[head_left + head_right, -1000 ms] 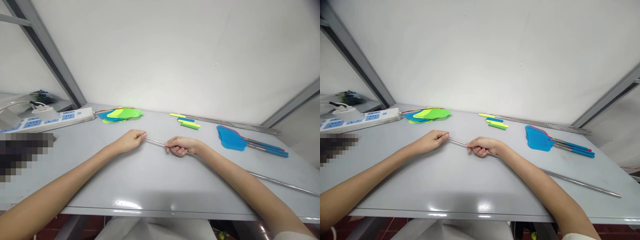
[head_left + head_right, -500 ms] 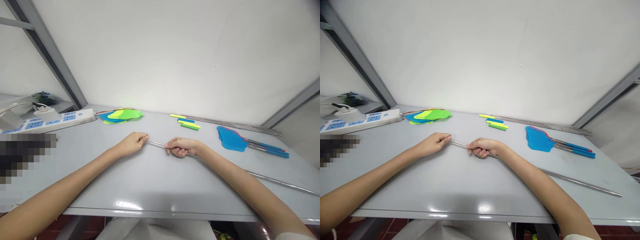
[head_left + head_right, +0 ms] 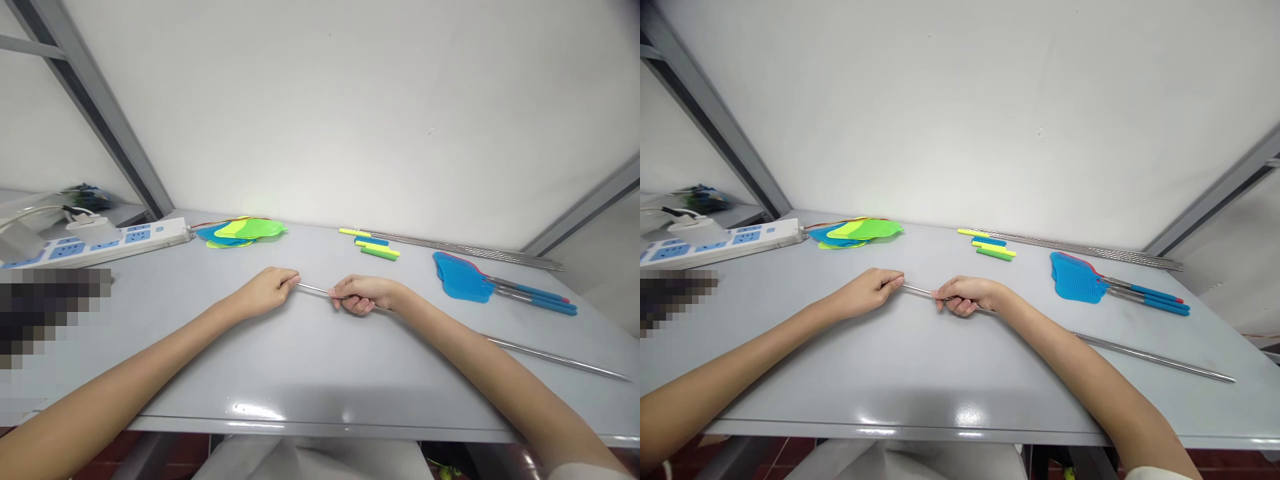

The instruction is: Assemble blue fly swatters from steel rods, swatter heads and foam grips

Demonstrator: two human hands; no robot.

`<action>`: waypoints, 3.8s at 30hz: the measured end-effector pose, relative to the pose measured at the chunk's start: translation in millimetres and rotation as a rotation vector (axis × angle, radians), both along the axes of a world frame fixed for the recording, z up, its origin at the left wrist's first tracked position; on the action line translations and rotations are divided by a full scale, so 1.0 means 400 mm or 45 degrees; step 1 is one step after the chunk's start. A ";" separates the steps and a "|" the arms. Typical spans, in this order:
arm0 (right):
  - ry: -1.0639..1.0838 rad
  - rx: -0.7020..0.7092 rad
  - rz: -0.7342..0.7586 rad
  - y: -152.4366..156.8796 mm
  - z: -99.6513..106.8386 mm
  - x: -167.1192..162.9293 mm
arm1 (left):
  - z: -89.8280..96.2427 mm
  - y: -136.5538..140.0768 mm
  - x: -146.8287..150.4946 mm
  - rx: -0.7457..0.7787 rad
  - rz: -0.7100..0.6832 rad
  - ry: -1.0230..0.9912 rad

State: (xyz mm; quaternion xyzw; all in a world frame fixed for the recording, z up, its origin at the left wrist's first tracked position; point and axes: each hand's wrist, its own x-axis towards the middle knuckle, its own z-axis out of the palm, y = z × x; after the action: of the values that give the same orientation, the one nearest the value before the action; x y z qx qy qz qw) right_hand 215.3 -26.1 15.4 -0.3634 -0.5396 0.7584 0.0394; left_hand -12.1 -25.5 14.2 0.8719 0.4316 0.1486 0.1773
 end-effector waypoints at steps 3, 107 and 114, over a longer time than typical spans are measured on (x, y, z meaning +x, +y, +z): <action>-0.005 0.008 0.000 -0.001 0.002 -0.002 | 0.001 -0.003 0.002 0.005 -0.009 0.020; -0.037 0.174 -0.048 -0.008 -0.008 -0.017 | 0.011 -0.014 0.009 0.063 -0.096 0.113; -0.043 0.159 -0.043 -0.008 -0.004 -0.018 | 0.014 -0.018 0.013 0.038 -0.085 0.106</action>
State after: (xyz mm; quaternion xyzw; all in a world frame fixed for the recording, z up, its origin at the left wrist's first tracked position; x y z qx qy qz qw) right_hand 208.0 -29.4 13.8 -0.3821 -0.5802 0.7163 0.0658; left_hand -6.7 -32.8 19.9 0.8938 0.4071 0.1126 0.1508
